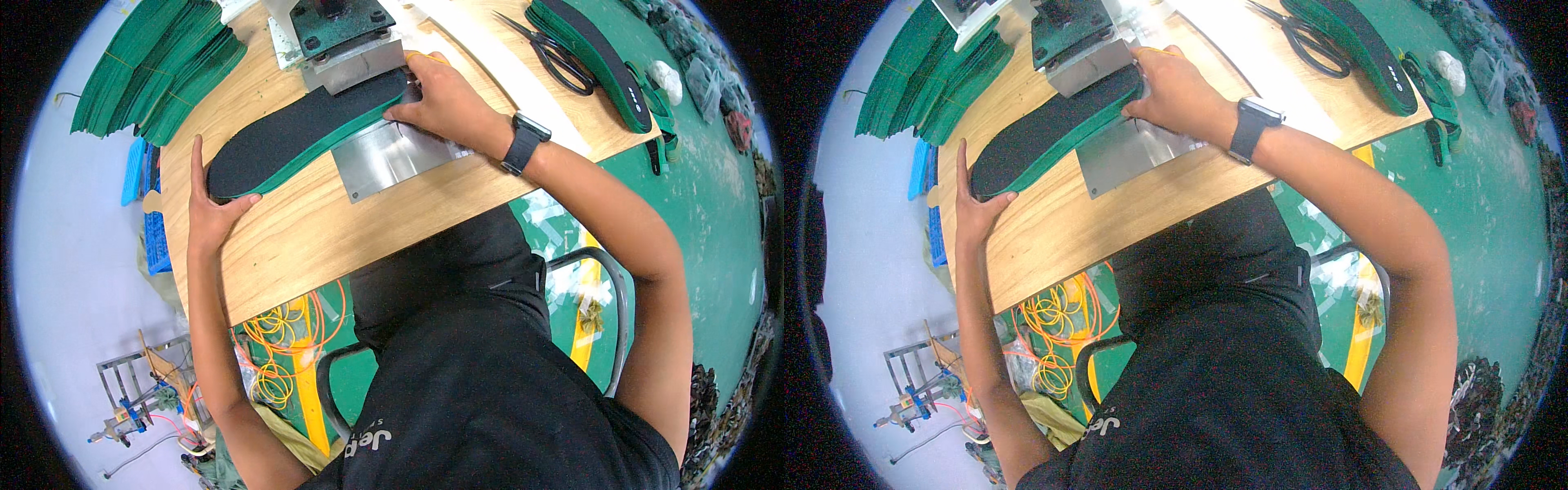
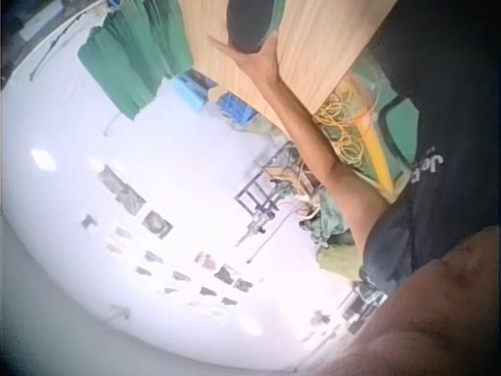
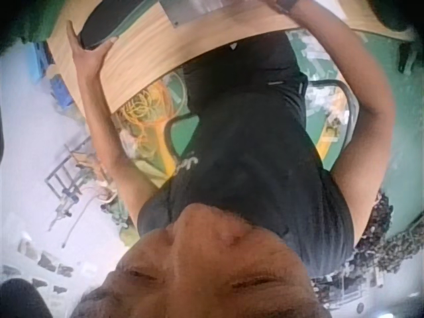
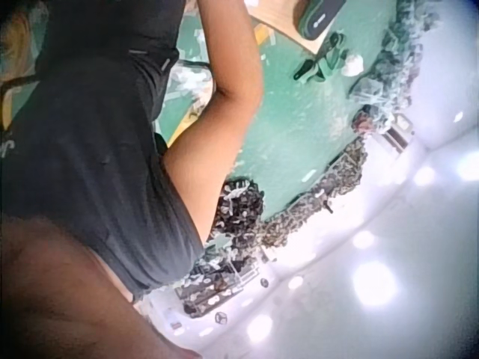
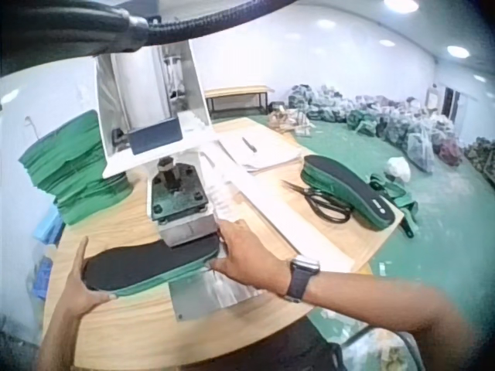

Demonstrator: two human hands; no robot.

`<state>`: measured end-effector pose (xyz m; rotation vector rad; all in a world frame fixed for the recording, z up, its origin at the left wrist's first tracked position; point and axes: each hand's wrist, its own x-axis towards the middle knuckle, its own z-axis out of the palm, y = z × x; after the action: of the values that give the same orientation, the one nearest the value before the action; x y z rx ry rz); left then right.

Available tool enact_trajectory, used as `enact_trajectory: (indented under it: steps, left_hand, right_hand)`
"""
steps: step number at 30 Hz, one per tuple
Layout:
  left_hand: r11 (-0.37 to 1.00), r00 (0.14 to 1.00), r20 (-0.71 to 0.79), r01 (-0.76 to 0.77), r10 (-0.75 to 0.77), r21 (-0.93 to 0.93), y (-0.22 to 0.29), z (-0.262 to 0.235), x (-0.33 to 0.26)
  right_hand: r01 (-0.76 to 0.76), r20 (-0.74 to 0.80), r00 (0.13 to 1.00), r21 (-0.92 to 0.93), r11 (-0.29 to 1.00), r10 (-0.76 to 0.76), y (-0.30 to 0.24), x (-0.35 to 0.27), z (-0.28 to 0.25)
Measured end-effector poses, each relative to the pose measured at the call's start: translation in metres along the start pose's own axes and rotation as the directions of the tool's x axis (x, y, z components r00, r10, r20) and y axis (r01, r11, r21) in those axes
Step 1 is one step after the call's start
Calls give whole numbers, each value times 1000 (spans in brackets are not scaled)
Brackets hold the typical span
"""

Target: The person prepares footwear insoles by cutting small transparent sticker sheets with shears and applying the individual stickers to the heel area of green and black insoles, handling a stack of insoles one at a time.

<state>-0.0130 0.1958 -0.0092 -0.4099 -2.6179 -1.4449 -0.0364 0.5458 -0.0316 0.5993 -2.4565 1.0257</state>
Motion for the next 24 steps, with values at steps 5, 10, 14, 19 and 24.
enact_trajectory:
  steps: [5, 10, 14, 19, 24]
  left_hand:
    - [995, 1000, -13, -24, 26, 98, -5, -3, 0]
    - [997, 997, -76, -11, 6, -72, -5, -12, -18]
    - [996, 919, -385, -72, 85, 47, 14, -7, -49]
    - [950, 951, 38, -308, 306, 53, 81, 78, -56]
    - [804, 783, 369, -579, 500, 139, 121, 142, -33]
  right_hand:
    - [3, 47, 999, -27, 1000, -2, -8, -1, -6]
    - [143, -56, 986, -212, 967, -158, 2, -11, -21]
    - [127, -3, 989, -461, 878, -145, 0, -21, -30]
    - [27, 192, 980, -356, 934, 45, -14, -41, -48]
    - [66, 123, 991, -59, 996, -58, -79, -83, -99]
